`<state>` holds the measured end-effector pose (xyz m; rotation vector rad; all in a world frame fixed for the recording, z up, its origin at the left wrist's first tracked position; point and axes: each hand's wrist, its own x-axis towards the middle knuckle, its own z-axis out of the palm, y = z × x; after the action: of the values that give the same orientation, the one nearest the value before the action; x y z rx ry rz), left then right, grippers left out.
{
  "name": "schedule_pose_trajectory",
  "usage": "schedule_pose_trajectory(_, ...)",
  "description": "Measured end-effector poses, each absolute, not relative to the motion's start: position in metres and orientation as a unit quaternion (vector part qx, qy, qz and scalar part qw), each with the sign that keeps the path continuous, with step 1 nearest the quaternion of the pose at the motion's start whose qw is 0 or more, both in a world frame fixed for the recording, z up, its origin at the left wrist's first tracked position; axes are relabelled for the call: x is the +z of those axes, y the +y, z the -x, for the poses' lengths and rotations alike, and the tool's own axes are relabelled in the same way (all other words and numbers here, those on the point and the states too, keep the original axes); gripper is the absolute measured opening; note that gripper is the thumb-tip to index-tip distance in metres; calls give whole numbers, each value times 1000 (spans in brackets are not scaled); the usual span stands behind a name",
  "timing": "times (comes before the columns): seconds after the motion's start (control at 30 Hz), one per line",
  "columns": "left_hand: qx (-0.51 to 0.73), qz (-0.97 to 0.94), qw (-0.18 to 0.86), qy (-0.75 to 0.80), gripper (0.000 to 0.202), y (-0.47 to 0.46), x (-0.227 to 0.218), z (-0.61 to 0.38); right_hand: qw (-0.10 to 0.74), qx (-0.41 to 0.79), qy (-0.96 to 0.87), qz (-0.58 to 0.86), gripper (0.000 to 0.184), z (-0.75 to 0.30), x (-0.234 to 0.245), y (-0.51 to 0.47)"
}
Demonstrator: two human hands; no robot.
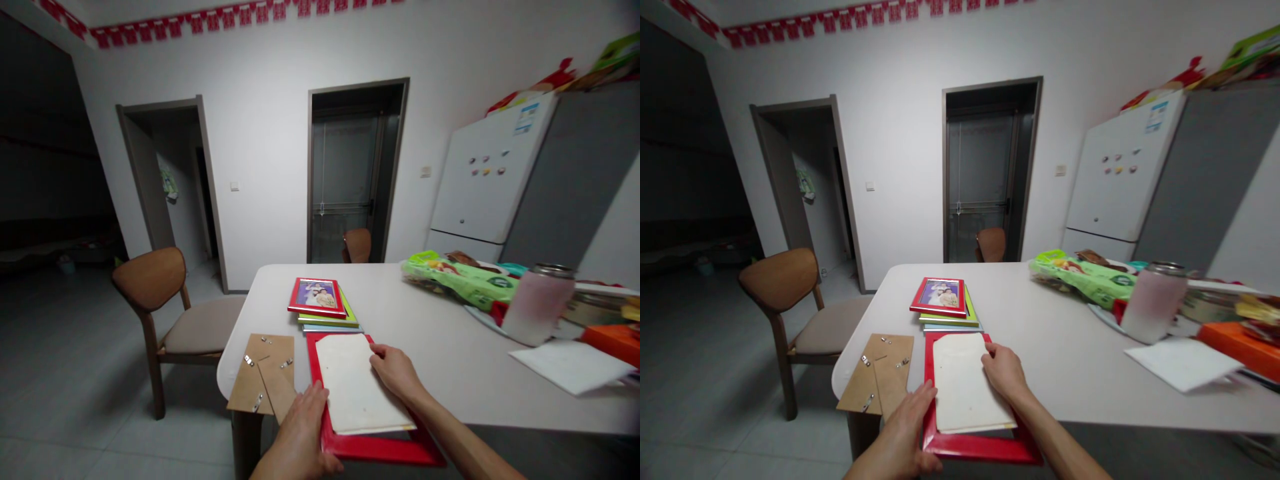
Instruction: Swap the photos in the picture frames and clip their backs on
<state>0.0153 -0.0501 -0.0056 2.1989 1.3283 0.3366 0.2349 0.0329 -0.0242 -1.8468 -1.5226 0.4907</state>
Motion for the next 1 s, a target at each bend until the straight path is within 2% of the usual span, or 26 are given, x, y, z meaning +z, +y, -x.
schedule_pose_trajectory(0.13,109,-814,268,503,94,-53,-1,-19,303,124,-628,706,24,-231,-27,23)
schedule_pose_trajectory(0.3,118,-825,253,492,89,-57,4,-1,231,7,-656,719,38,-225,-25,16)
schedule_pose_trajectory(0.47,111,-762,109,629,78,-41,-4,60,280,101,-758,581,33,-168,2,-3)
schedule_pose_trajectory(0.6,78,-709,42,700,64,-26,-21,93,240,135,-820,502,37,-97,6,-15)
schedule_pose_trajectory(0.7,93,-713,21,695,61,-24,-28,98,216,121,-812,528,40,-63,-6,-11)
schedule_pose_trajectory(0.8,113,-721,21,683,58,-26,-22,93,249,150,-792,537,38,-57,-14,-4)
schedule_pose_trajectory(0.9,153,-736,27,659,57,-33,-6,80,295,186,-778,523,42,-77,-3,-4)
schedule_pose_trajectory(1.0,188,-765,41,615,59,-43,9,54,307,189,-783,507,39,-117,16,-13)
